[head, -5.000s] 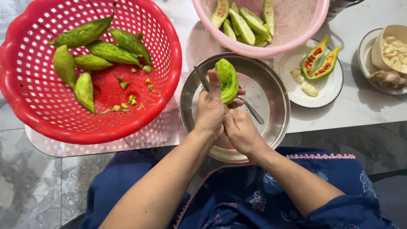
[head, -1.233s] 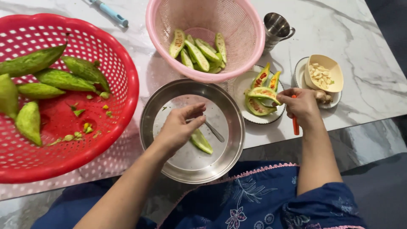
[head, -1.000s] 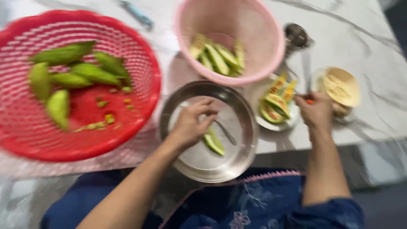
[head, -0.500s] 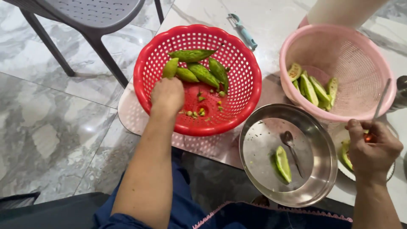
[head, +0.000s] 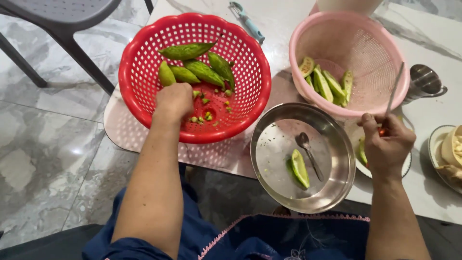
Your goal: The person cuts gourds with a knife, scoops out their seeds by hand and with a spoon, and places the prepared gourds into a colander.
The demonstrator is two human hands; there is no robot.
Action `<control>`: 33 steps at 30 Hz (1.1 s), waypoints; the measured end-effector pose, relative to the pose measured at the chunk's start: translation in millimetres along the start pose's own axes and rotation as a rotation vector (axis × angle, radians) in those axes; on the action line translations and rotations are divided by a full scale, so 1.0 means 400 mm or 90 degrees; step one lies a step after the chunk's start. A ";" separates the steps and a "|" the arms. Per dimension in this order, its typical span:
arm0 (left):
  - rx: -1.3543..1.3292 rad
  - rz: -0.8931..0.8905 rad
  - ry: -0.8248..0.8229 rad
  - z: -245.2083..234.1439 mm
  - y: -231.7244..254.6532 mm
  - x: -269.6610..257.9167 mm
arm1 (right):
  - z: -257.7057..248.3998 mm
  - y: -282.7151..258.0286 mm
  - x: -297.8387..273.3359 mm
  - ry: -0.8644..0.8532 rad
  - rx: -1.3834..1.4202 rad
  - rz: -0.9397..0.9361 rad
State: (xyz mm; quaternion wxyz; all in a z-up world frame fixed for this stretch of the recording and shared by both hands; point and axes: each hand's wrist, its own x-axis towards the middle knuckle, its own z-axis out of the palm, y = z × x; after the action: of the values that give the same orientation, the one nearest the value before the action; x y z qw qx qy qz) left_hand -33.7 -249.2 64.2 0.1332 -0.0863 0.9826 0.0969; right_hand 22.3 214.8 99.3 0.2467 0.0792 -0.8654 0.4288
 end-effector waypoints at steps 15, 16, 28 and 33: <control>-0.736 0.228 -0.151 -0.073 0.032 -0.053 | 0.326 -0.384 0.119 -0.375 0.238 0.353; -0.739 0.232 -0.141 -0.071 0.033 -0.054 | 0.374 -0.403 0.122 -0.385 0.138 0.261; -0.824 0.319 -0.184 -0.084 -0.033 -0.051 | 0.588 -0.497 0.107 -0.495 0.283 0.318; -0.767 0.303 -0.198 -0.076 -0.045 -0.047 | 0.622 -0.502 0.089 -0.416 0.143 0.166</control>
State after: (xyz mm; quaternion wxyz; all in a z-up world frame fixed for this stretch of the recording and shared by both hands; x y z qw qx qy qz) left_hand -19.9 -270.6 95.3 0.1771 0.0890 0.7179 0.6674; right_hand -27.7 -101.3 131.1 -0.1095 0.1275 -0.8490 0.5009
